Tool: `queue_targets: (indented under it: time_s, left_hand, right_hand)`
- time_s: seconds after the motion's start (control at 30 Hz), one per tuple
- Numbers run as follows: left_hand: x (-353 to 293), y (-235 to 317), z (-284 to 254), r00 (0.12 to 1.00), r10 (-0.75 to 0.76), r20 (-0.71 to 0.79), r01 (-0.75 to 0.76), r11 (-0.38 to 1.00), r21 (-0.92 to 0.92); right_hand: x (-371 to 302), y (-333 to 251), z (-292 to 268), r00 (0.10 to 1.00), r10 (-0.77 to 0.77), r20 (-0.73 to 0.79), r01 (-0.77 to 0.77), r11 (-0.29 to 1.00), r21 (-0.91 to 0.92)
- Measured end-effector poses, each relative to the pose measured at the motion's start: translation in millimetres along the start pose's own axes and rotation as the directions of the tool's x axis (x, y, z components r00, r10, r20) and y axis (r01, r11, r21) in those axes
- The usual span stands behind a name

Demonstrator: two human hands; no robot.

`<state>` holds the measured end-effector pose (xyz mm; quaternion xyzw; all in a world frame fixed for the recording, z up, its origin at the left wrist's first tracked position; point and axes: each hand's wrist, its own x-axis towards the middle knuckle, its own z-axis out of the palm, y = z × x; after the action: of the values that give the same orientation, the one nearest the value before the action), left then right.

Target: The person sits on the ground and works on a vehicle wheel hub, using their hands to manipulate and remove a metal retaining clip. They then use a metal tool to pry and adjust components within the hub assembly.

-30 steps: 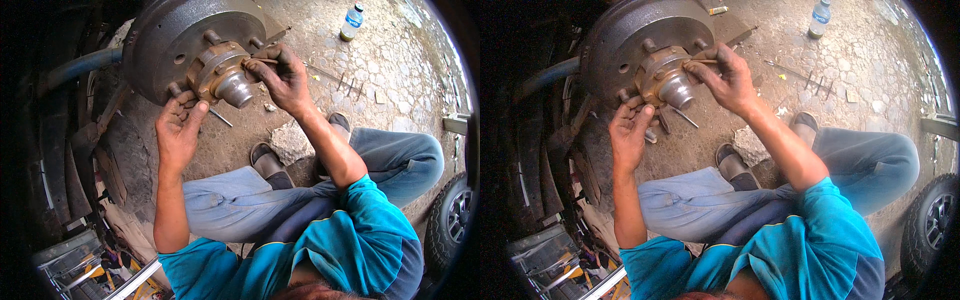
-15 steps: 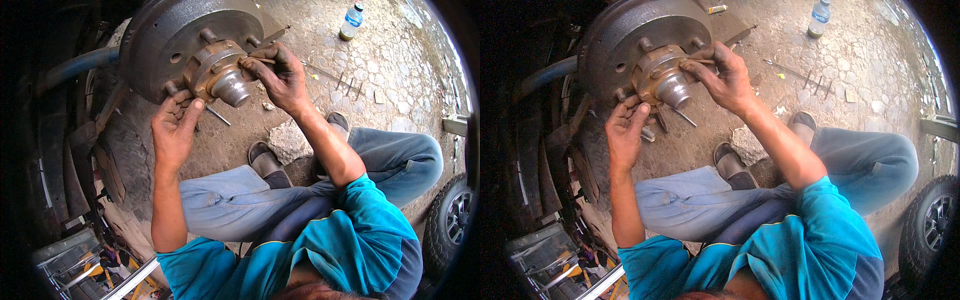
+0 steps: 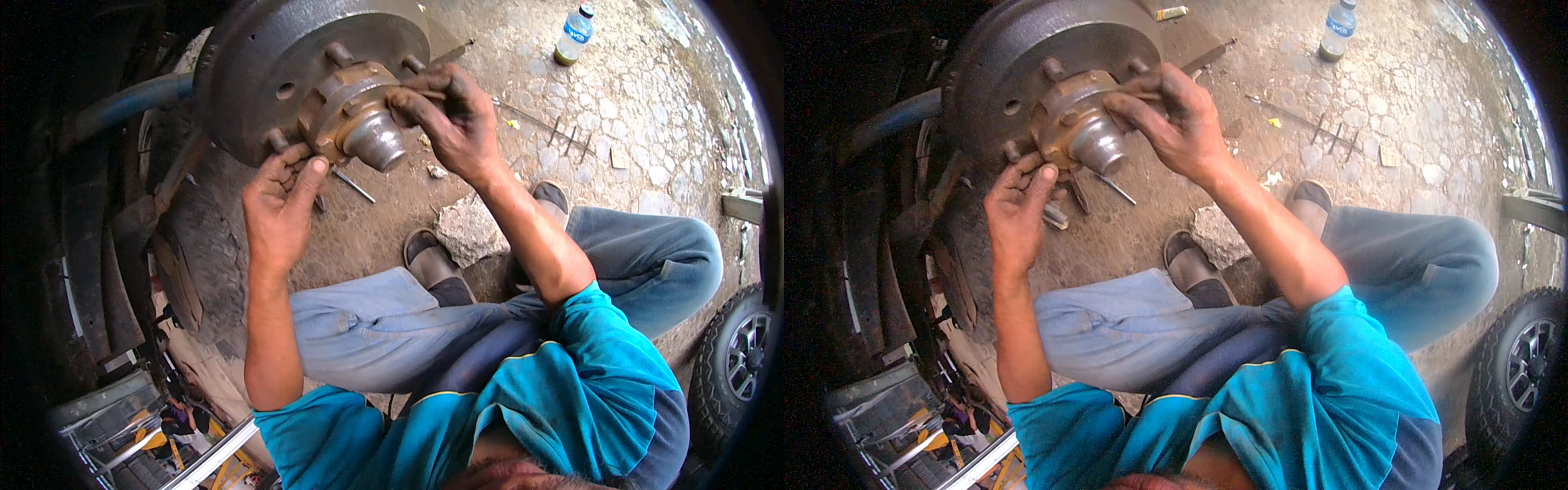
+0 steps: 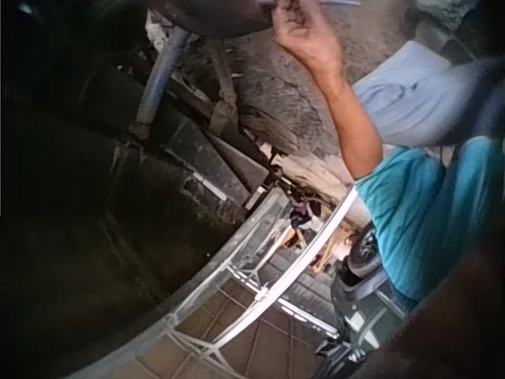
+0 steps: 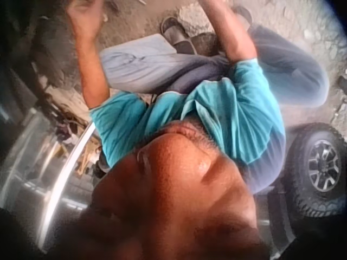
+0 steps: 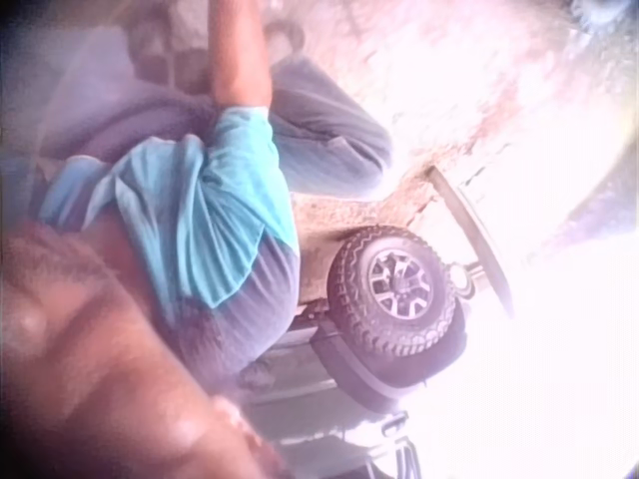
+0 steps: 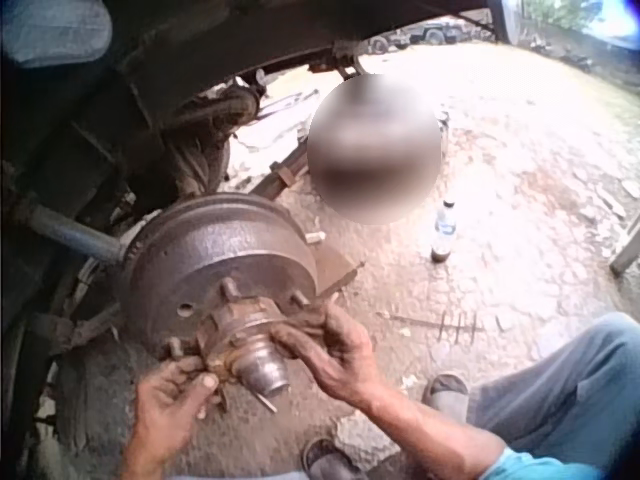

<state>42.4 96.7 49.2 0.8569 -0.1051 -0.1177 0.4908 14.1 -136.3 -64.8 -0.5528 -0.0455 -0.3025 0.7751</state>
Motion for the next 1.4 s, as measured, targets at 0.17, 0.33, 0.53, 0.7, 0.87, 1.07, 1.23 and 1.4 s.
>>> queue_targets:
  time_s: [0.17,0.33,0.53,0.7,0.87,1.07,1.23,1.4]
  left_hand:
    - [1,1,-1,0.999,0.028,0.026,-0.027,0.999,-0.044]
    - [2,1,0,0.999,0.017,0.040,-0.015,0.999,-0.037]
    - [2,-1,0,0.999,0.013,0.033,-0.012,1.000,-0.021]
    - [2,-3,-2,0.999,0.037,0.039,-0.037,0.999,0.007]
    - [4,2,-1,1.000,0.006,0.013,-0.005,0.999,-0.033]
    - [4,6,0,1.000,0.020,0.002,-0.020,0.999,-0.050]
    - [8,5,-2,0.999,0.036,0.013,-0.035,0.998,-0.048]
    - [3,5,0,1.000,0.012,0.004,-0.012,1.000,-0.005]
  right_hand:
    - [-6,6,-1,0.998,0.016,-0.055,-0.015,1.000,0.005]
    - [-7,2,-4,0.999,0.037,-0.012,-0.038,0.998,-0.058]
    - [-1,2,-2,0.999,-0.041,0.005,0.041,0.997,-0.070]
    - [-6,4,0,0.998,0.033,-0.061,-0.031,0.999,0.024]
    - [-9,6,-5,0.998,0.033,-0.052,-0.031,0.999,0.045]
    - [0,-3,-3,1.000,0.014,-0.007,-0.014,1.000,-0.004]
    - [-6,10,-7,0.999,0.012,-0.030,-0.013,1.000,-0.023]
    - [-3,-13,2,1.000,-0.005,-0.028,0.006,0.998,0.063]
